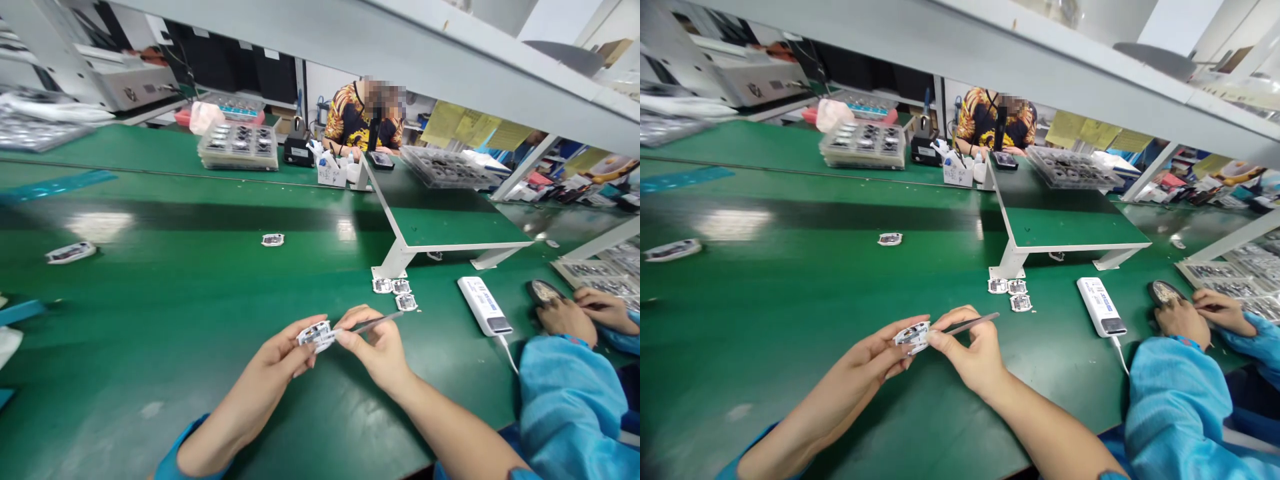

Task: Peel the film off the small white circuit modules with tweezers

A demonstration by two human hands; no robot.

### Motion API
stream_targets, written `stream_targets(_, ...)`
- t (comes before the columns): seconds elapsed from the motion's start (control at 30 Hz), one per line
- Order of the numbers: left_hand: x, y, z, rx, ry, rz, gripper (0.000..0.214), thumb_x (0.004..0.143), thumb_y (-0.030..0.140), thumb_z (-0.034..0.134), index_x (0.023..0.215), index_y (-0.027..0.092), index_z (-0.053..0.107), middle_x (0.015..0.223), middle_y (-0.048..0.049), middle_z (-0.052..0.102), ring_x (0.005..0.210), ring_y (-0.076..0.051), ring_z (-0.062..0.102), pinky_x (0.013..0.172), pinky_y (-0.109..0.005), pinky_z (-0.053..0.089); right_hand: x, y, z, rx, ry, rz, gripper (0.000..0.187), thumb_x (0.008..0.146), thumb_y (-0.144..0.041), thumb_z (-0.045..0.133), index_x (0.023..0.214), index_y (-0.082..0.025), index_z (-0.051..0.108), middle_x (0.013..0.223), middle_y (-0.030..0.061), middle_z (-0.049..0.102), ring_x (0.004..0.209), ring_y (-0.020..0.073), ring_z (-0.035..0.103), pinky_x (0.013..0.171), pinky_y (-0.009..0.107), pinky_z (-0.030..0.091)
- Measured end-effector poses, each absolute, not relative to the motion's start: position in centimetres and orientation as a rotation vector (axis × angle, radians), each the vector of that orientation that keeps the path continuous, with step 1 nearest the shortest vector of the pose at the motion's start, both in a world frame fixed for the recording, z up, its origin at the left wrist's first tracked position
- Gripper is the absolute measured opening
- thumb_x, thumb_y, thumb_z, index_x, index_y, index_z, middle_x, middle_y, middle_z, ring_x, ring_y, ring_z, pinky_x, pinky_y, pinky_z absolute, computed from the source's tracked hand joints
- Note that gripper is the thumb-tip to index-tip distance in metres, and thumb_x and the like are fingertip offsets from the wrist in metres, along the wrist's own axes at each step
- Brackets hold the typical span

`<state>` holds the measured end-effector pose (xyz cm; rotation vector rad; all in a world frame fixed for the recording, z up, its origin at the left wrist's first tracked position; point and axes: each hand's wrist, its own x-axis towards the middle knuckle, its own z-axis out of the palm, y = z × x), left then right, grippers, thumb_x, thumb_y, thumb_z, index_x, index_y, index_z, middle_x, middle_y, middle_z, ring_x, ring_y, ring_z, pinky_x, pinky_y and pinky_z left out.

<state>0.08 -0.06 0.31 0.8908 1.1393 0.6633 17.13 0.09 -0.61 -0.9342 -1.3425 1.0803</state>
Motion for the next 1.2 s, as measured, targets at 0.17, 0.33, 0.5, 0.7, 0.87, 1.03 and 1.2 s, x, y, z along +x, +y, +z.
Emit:
stream_targets(0.17, 0.30, -0.30, 0.37, 0.997, 1.135, 0.588, 0.063, 0.071, 0.044, 0.058, 0.127, 0.017, 0.047, 0.086, 0.0000, 0.053, 0.071, -0.005, 0.041, 0.068, -0.017, 0.033, 17.19, 0.27, -0.79, -0.930, -1.426, 0.918, 0.007, 0.077, -0.017, 0.070, 0.083, -0.019, 0.066, 0.083, 0.0047, 0.066, 0.084, 0.0183, 0.060, 0.079, 0.035, 0.047)
stream_targets(0.33, 0.64, -0.29, 0.69, 1.037, 1.150, 0.572, 0.066, 0.069, 0.045, 0.057, 0.125, 0.013, 0.046, 0.085, -0.0005, 0.053, 0.069, -0.005, 0.040, 0.067, -0.018, 0.033, 17.00, 0.10, -0.78, -0.932, -1.476, 0.855, 0.006, 0.077, -0.015, 0.070, 0.080, -0.019, 0.066, 0.079, 0.0033, 0.068, 0.080, 0.0173, 0.060, 0.077, 0.034, 0.046)
stream_targets(0.5, 0.64, -0.32, 0.76, 1.046, 1.132, 0.578, 0.070, 0.068, 0.046, 0.056, 0.128, 0.013, 0.038, 0.079, 0.0016, 0.050, 0.068, -0.005, 0.039, 0.067, -0.017, 0.034, 16.94, -0.13, -0.60, -0.886, -1.622, 0.731, 0.009, 0.076, -0.013, 0.072, 0.077, -0.019, 0.066, 0.077, 0.0026, 0.070, 0.078, 0.0171, 0.061, 0.078, 0.035, 0.046)
stream_targets(0.7, 0.60, -0.31, 0.64, 1.109, 1.102, 0.573, 0.053, 0.071, 0.041, 0.053, 0.114, 0.012, 0.044, 0.081, 0.0013, 0.049, 0.068, -0.004, 0.040, 0.065, -0.016, 0.034, 16.85, -0.12, -0.82, -0.830, -1.774, 0.623, 0.011, 0.076, -0.013, 0.073, 0.079, -0.021, 0.066, 0.079, 0.0008, 0.072, 0.077, 0.0164, 0.063, 0.079, 0.036, 0.043)
stream_targets(0.87, 0.44, -0.35, 0.31, 1.026, 1.180, 0.607, 0.050, 0.077, 0.049, 0.048, 0.116, 0.017, 0.047, 0.086, 0.0005, 0.051, 0.066, -0.003, 0.042, 0.060, -0.014, 0.033, 17.08, -0.05, -0.62, -0.964, -1.512, 0.854, 0.005, 0.078, -0.017, 0.069, 0.080, -0.018, 0.065, 0.080, 0.0039, 0.068, 0.077, 0.0168, 0.063, 0.075, 0.033, 0.047)
stream_targets(1.03, 0.35, -0.18, 0.31, 1.037, 1.184, 0.638, 0.048, 0.079, 0.049, 0.047, 0.114, 0.016, 0.051, 0.081, 0.0001, 0.051, 0.065, -0.004, 0.044, 0.057, -0.013, 0.034, 17.44, 0.30, -0.66, -1.062, -1.374, 1.065, 0.009, 0.079, -0.024, 0.067, 0.078, -0.017, 0.062, 0.079, 0.0044, 0.066, 0.076, 0.0160, 0.062, 0.071, 0.030, 0.048)
stream_targets(1.2, 0.12, -0.17, 0.30, 1.023, 1.163, 0.652, 0.046, 0.079, 0.047, 0.049, 0.112, 0.015, 0.052, 0.079, -0.0004, 0.051, 0.063, -0.004, 0.044, 0.054, -0.013, 0.034, 17.53, 0.69, -0.82, -1.104, -1.337, 1.195, 0.014, 0.076, -0.028, 0.069, 0.076, -0.016, 0.062, 0.074, 0.0032, 0.065, 0.071, 0.0150, 0.061, 0.069, 0.028, 0.048)
